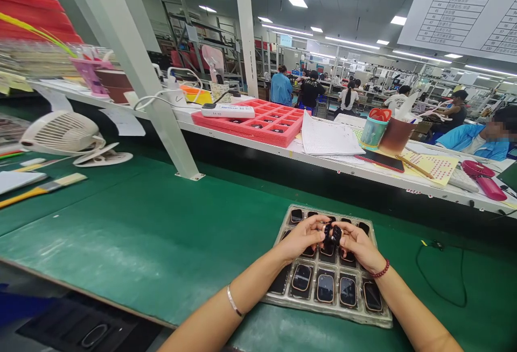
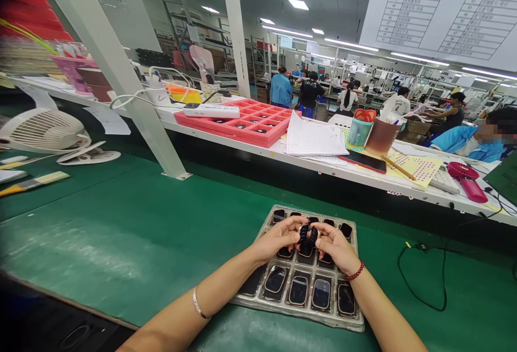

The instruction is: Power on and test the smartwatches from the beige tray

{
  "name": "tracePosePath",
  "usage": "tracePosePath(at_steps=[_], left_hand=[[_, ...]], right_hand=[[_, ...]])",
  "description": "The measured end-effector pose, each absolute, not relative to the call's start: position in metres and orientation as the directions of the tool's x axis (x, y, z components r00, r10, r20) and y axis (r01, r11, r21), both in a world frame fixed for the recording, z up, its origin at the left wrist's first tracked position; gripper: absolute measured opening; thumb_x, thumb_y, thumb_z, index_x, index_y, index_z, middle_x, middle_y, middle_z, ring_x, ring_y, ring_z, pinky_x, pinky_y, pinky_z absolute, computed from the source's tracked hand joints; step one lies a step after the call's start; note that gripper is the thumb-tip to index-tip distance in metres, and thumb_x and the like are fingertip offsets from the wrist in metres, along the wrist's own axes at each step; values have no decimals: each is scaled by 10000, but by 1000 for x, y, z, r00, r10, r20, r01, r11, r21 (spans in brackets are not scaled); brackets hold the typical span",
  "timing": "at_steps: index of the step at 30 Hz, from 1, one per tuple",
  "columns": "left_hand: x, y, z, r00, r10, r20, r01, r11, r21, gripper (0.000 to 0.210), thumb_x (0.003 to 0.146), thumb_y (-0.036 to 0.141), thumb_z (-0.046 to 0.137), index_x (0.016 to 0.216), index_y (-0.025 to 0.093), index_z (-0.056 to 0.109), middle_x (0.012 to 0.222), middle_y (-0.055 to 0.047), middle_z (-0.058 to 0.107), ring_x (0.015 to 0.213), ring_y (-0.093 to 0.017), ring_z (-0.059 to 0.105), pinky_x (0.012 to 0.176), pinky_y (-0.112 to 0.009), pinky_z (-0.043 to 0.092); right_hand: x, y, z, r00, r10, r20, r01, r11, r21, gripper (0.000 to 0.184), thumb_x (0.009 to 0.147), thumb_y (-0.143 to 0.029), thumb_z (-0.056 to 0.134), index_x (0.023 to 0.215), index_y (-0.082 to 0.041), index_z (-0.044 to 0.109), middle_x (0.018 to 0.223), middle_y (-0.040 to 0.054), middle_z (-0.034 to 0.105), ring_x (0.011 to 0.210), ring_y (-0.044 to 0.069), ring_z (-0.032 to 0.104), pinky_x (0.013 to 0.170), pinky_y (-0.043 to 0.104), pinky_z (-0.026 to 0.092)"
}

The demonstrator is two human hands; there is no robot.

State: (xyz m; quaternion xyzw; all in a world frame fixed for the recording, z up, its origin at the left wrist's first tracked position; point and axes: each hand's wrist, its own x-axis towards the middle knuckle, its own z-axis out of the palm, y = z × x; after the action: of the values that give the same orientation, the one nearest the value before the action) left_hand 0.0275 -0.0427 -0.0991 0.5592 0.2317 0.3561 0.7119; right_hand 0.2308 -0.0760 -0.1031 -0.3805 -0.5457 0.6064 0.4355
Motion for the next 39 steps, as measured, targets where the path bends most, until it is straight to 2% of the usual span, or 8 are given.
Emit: tracePosePath(at_steps=[9, 15, 21, 26, 29, 33, 36, 39], left_hand=[[29, -43, -99, 618, 784, 62, -243, 115, 963, 467, 707, 323, 672, 1112, 163, 504, 861, -32, 567, 613, -93, 570, 482, -172, 381], [33, -45, -95, 516, 857, -17, -176, 126, 976, 412, 723, 230, 604, 1115, 157, 501, 945, -71, 608, 752, -155, 620, 527, -197, 440], [34, -50, -93, 471, 882, 9, -127, 58, 990, 304, 659, 112, 581, 954, 159, 524, 747, -3, 609, 579, -93, 559, 533, -205, 432], [37, -49, -90, 472, 882, 8, -94, 42, 995, 369, 654, 109, 558, 1014, 163, 493, 793, -20, 612, 622, -112, 570, 540, -212, 426], [26, -53, -76, 485, 874, 35, -3, -38, 999, 249, 715, 173, 514, 963, 163, 499, 751, -8, 591, 590, -113, 558, 486, -195, 377], [-12, -74, -50, 539, 827, 162, 341, -390, 856, 92, 773, 223, 484, 783, 179, 565, 672, 18, 568, 606, -116, 508, 553, -213, 362], [-37, -91, -45, 567, 817, 100, 548, -465, 695, 143, 797, 222, 449, 755, 190, 582, 730, 3, 601, 684, -147, 526, 622, -238, 383], [-44, -99, -54, 534, 839, 110, 673, -500, 545, 188, 805, 225, 437, 693, 183, 582, 890, -48, 616, 872, -206, 529, 738, -298, 411]], right_hand=[[228, -78, -102, -316, 946, 75, -75, 54, -996, 492, 707, -356, 699, 1156, -222, 553, 836, 25, 606, 576, 109, 522, 498, 235, 471], [225, -77, -102, -220, 974, 57, -82, 40, -996, 466, 752, -319, 637, 1197, -249, 519, 1066, 72, 592, 749, 161, 614, 575, 278, 529], [224, -78, -103, -266, 962, 54, -6, 55, -998, 327, 759, -260, 595, 1080, -202, 573, 927, 59, 646, 651, 140, 618, 535, 262, 506], [221, -78, -102, -282, 957, 65, -12, 65, -998, 367, 739, -256, 619, 1096, -222, 541, 964, 50, 638, 710, 152, 619, 566, 275, 506], [228, -78, -98, -241, 968, 67, 15, 73, -997, 294, 780, -309, 583, 1053, -211, 531, 892, 48, 651, 666, 153, 615, 574, 294, 495], [261, -88, -92, -111, 975, 190, 353, 217, -910, 130, 821, -310, 527, 864, -203, 588, 870, 62, 663, 835, 217, 606, 769, 386, 461], [288, -102, -92, -93, 963, 254, 678, 248, -691, 94, 787, -266, 550, 778, -208, 622, 1003, 79, 636, 1007, 270, 538, 893, 458, 384], [294, -116, -92, -100, 952, 289, 801, 250, -545, 141, 772, -230, 541, 883, -207, 625, 1115, 103, 579, 1135, 302, 447, 924, 499, 355]])
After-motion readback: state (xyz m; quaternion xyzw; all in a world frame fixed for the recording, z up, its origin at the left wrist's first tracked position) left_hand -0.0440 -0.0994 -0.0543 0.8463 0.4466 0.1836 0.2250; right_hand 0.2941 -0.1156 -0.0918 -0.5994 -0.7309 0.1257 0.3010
